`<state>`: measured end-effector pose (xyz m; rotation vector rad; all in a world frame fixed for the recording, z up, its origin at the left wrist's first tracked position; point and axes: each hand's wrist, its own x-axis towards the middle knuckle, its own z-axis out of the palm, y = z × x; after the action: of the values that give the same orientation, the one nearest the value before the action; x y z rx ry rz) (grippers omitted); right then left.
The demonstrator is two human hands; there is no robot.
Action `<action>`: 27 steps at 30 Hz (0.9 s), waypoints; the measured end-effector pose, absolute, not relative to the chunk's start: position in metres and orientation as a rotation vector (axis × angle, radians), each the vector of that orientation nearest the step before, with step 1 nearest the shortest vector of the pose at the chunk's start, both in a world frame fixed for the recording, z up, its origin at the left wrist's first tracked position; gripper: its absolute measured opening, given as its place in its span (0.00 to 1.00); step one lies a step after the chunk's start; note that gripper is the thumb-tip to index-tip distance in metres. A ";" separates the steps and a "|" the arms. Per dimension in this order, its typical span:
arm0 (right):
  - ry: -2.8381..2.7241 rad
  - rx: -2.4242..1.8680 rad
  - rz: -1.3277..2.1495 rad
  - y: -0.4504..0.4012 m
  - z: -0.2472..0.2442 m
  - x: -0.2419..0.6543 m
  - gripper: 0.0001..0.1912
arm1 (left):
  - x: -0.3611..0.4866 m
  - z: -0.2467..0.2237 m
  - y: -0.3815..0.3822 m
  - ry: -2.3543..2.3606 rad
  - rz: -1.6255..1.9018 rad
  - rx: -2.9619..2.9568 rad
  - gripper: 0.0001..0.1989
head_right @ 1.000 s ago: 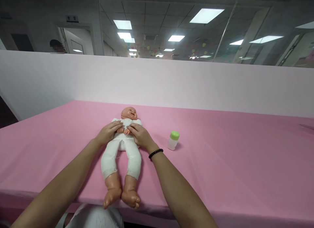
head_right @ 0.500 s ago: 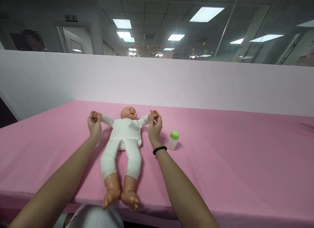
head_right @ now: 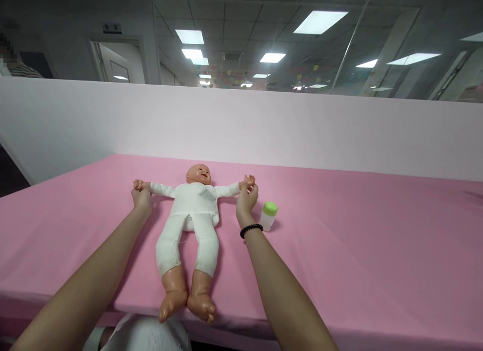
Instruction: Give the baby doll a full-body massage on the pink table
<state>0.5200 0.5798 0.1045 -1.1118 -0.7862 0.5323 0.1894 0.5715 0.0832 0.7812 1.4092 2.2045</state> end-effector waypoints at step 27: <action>-0.744 -0.958 0.599 0.574 0.109 0.509 0.22 | 0.207 0.094 0.564 1.450 2.127 0.782 0.09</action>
<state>0.5089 0.5742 0.1086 -0.9581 -0.7444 0.5994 0.2069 0.5642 0.0944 0.7817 1.4499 2.1271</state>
